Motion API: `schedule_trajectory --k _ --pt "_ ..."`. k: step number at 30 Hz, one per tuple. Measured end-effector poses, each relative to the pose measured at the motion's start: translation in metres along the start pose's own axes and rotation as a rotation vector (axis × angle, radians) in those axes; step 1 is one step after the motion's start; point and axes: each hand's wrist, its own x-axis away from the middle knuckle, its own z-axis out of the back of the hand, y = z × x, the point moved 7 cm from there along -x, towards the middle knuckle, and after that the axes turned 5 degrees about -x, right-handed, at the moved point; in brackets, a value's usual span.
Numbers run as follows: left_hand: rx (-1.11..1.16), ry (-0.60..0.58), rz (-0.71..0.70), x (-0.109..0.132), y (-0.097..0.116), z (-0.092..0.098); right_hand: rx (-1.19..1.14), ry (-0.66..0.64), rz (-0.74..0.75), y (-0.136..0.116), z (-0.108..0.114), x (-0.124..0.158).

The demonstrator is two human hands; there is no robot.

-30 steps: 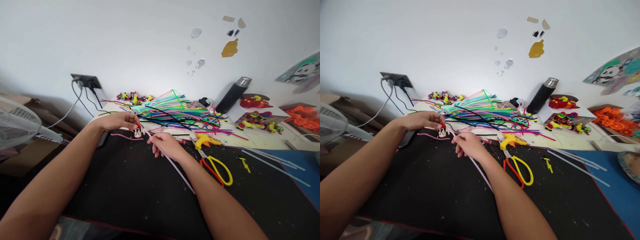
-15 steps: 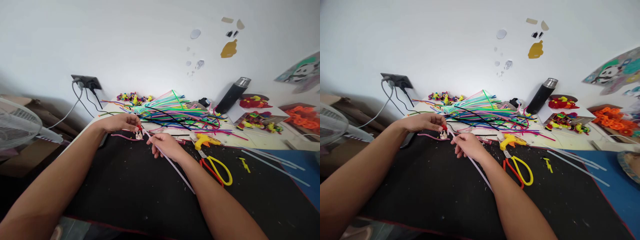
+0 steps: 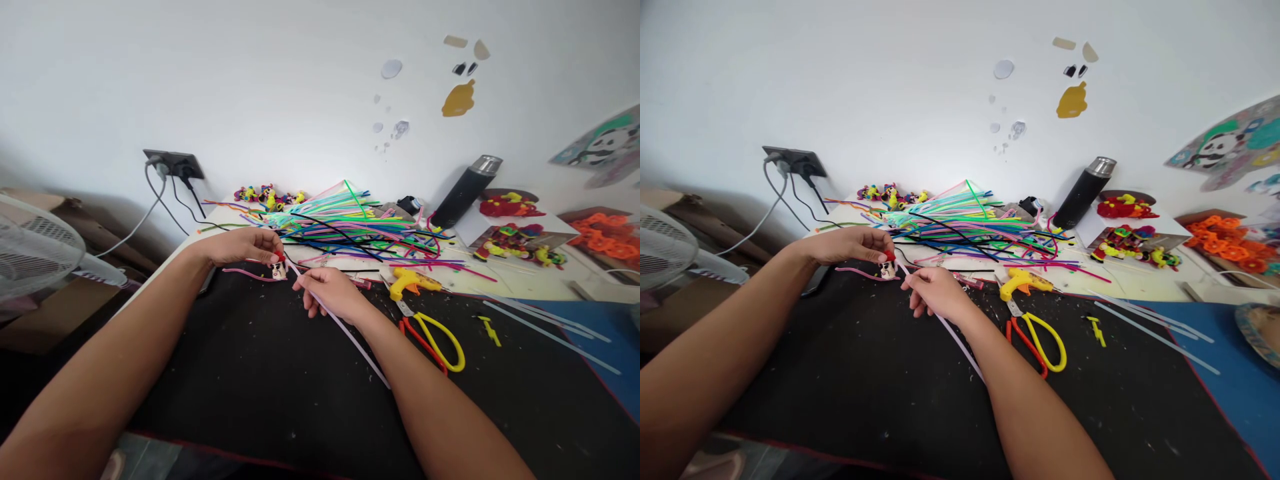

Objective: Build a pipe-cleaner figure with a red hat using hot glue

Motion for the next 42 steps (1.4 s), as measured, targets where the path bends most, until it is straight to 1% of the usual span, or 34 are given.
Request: schedule_trajectory --k 8,12,16,20,24,27,29,33,38,42 --pt "-0.027 0.021 0.012 0.0 0.001 0.001 0.008 0.001 0.001 0.0 0.0 0.001" --pt "-0.021 0.013 0.004 0.001 0.0 0.002 0.007 -0.001 0.006 -0.002 0.0 0.001" --pt "-0.034 0.012 0.005 -0.001 -0.004 0.002 -0.013 0.057 0.021 -0.006 0.007 0.001" --pt "-0.116 -0.018 0.019 -0.009 -0.006 -0.009 -0.023 0.116 0.064 -0.011 0.015 0.001" --pt "-0.164 -0.032 0.022 -0.02 -0.004 -0.023 -0.008 0.094 0.051 -0.009 0.012 0.0" --pt "-0.149 -0.029 0.002 -0.024 -0.002 -0.028 0.013 0.084 0.05 -0.008 0.009 0.0" --pt "-0.127 -0.009 -0.015 -0.024 -0.002 -0.026 0.015 0.087 0.046 -0.008 0.009 -0.001" --pt "-0.078 0.09 -0.022 -0.025 -0.005 -0.017 0.014 0.093 0.047 -0.008 0.009 -0.001" --pt "-0.164 0.104 -0.002 -0.027 -0.011 -0.015 0.037 0.093 0.043 -0.007 0.01 -0.001" --pt "-0.19 0.155 0.012 -0.027 -0.013 -0.013 0.067 0.09 0.048 -0.006 0.01 -0.001"
